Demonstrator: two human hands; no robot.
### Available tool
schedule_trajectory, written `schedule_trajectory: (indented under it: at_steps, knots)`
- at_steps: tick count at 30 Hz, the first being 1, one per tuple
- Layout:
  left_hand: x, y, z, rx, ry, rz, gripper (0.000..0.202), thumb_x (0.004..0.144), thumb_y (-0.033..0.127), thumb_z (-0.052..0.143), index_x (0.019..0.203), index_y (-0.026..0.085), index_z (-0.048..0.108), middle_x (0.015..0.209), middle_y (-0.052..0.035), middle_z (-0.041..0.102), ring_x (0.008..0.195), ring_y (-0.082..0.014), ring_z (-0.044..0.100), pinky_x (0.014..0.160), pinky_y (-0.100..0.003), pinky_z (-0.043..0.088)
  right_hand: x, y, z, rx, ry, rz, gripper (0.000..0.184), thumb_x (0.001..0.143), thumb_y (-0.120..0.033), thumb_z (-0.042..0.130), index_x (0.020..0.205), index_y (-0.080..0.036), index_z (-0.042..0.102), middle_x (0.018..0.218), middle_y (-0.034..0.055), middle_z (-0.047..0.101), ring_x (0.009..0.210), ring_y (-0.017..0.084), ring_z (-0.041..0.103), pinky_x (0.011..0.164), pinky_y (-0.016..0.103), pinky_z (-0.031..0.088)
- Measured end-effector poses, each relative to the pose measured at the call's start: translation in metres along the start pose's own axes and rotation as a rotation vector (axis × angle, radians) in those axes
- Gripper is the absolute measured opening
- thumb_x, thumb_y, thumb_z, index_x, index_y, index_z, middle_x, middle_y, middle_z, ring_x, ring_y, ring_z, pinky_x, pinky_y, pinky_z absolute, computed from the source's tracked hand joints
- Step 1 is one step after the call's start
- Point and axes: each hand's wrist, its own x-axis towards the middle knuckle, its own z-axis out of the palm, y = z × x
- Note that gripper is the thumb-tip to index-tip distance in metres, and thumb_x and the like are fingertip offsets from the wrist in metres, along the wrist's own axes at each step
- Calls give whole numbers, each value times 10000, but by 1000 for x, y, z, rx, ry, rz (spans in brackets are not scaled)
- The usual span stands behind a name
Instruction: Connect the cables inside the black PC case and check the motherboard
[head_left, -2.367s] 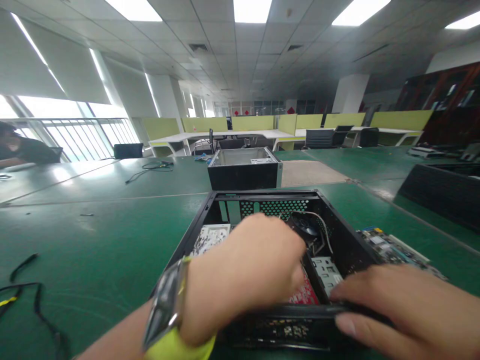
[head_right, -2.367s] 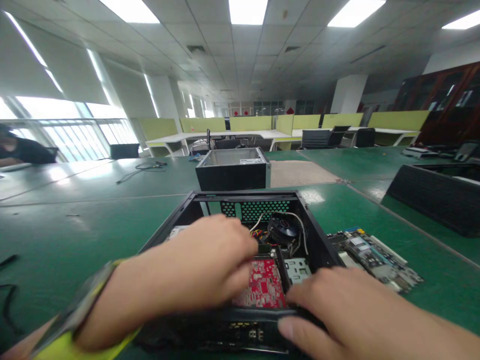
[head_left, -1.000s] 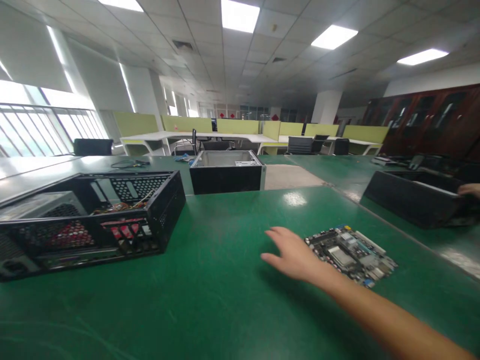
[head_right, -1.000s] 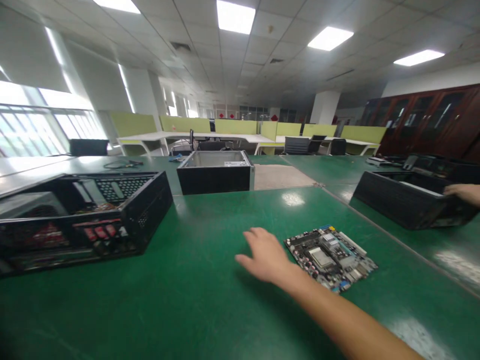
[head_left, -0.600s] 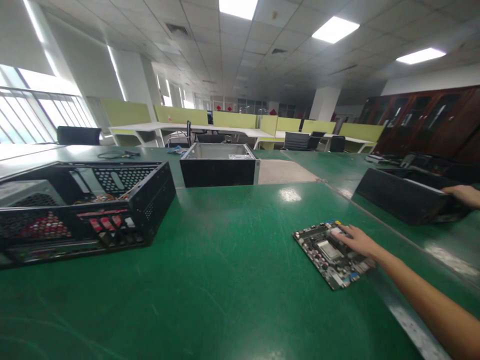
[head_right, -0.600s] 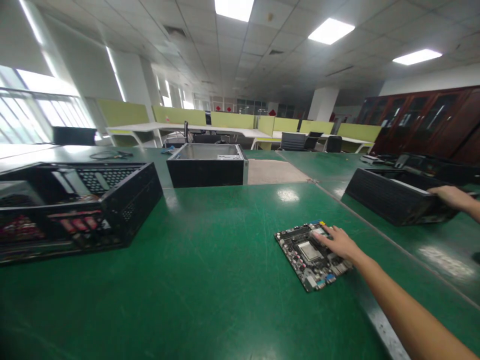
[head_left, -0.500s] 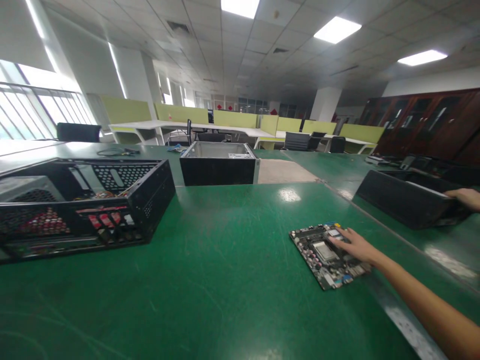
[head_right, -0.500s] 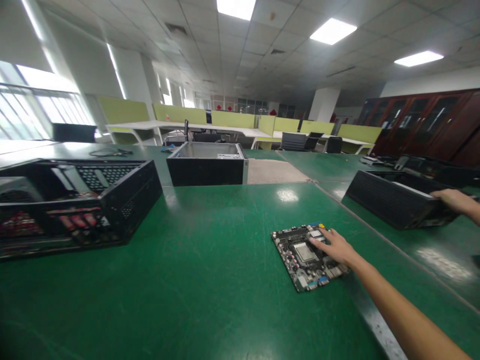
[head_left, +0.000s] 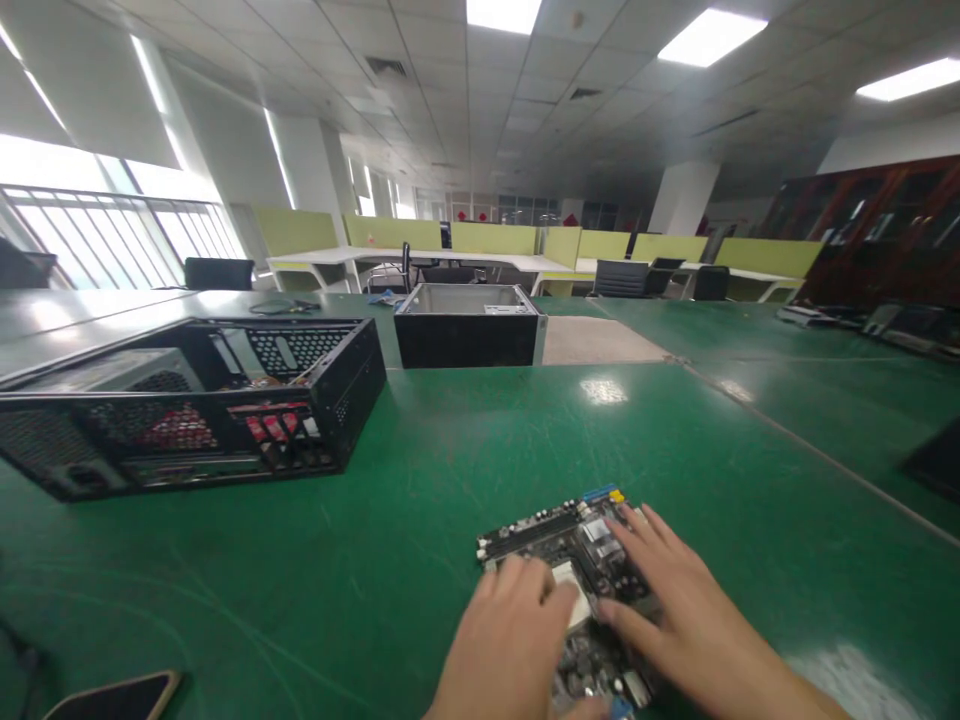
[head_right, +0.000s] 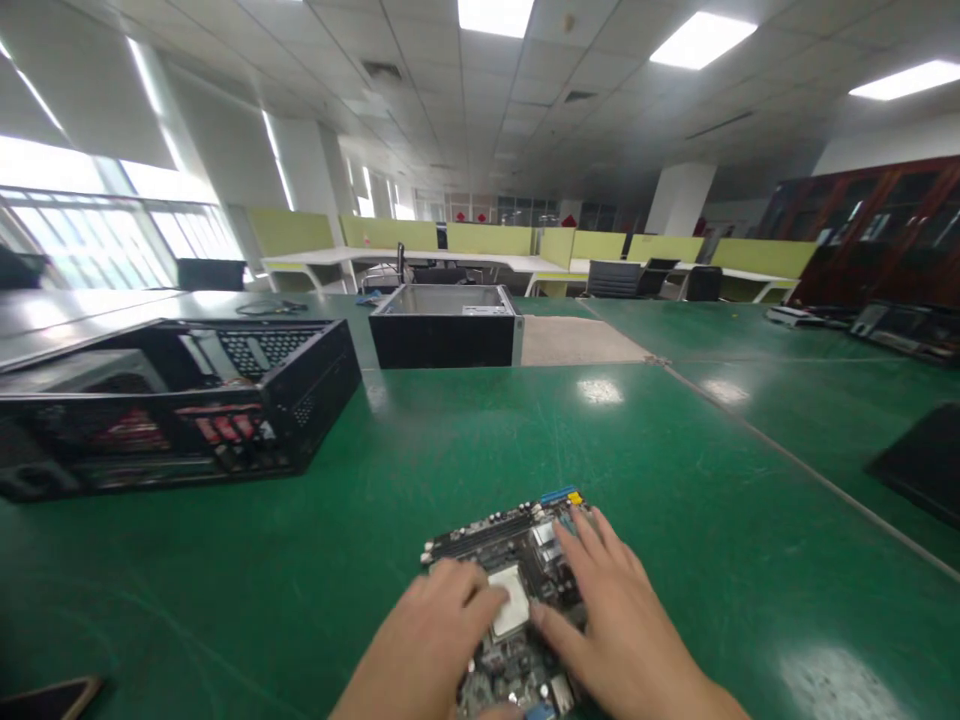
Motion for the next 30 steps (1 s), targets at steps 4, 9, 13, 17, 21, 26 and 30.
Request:
schedule_trajectory:
  at_steps: [4,9,13,17,21,26,30]
  knots:
    - [11,-26,-16,338,0,-176,1034,523,519,838,1394,188,389,1482,-164,297,1341,-416,227,1091,-614,224,-6,-19,12,-147,-29,-325,654,786,-453,598,1403,-343,407,1439,63,353,1277,370,399,940,539,471]
    - [10,-26,-26,420,-37,-166,984,626,583,742,1431,208,319,1498,-111,285,1354,-337,252,1110,-505,266,1,-10,41,-297,172,-480,603,775,-348,623,1360,-328,477,1383,88,417,1184,383,502,812,485,544]
    - [10,-29,-75,608,269,-254,812,749,573,614,1423,221,326,1507,-78,270,1373,-321,198,1112,-527,227,2,-1,43,-287,150,-459,616,788,-359,595,1383,-301,449,1400,77,401,1213,361,484,821,449,541]
    - [11,-57,-148,890,669,-368,709,853,553,434,1395,108,326,1446,-175,335,1322,-337,273,1047,-538,288,23,6,30,-250,73,-266,835,739,-667,540,1411,-189,414,1459,116,316,1326,379,322,970,520,434]
    - [9,-94,-208,1008,757,-509,701,851,581,405,1324,64,370,1346,-242,421,1239,-389,371,979,-551,338,86,63,9,-241,35,15,918,749,-798,369,1396,-150,438,1475,122,324,1363,349,264,1022,515,361]
    - [12,-117,-236,1089,595,-556,569,882,568,354,1047,55,538,964,-216,620,939,-367,576,806,-452,434,165,190,-23,-324,37,219,775,827,-700,378,1322,-122,526,1411,190,416,1336,350,311,1077,518,222]
    - [16,-109,-236,1179,598,-625,448,927,372,264,968,53,575,849,-180,641,780,-327,620,638,-372,430,171,255,-38,-314,147,288,687,868,-619,377,1271,-95,569,1367,222,452,1285,350,382,1019,468,300]
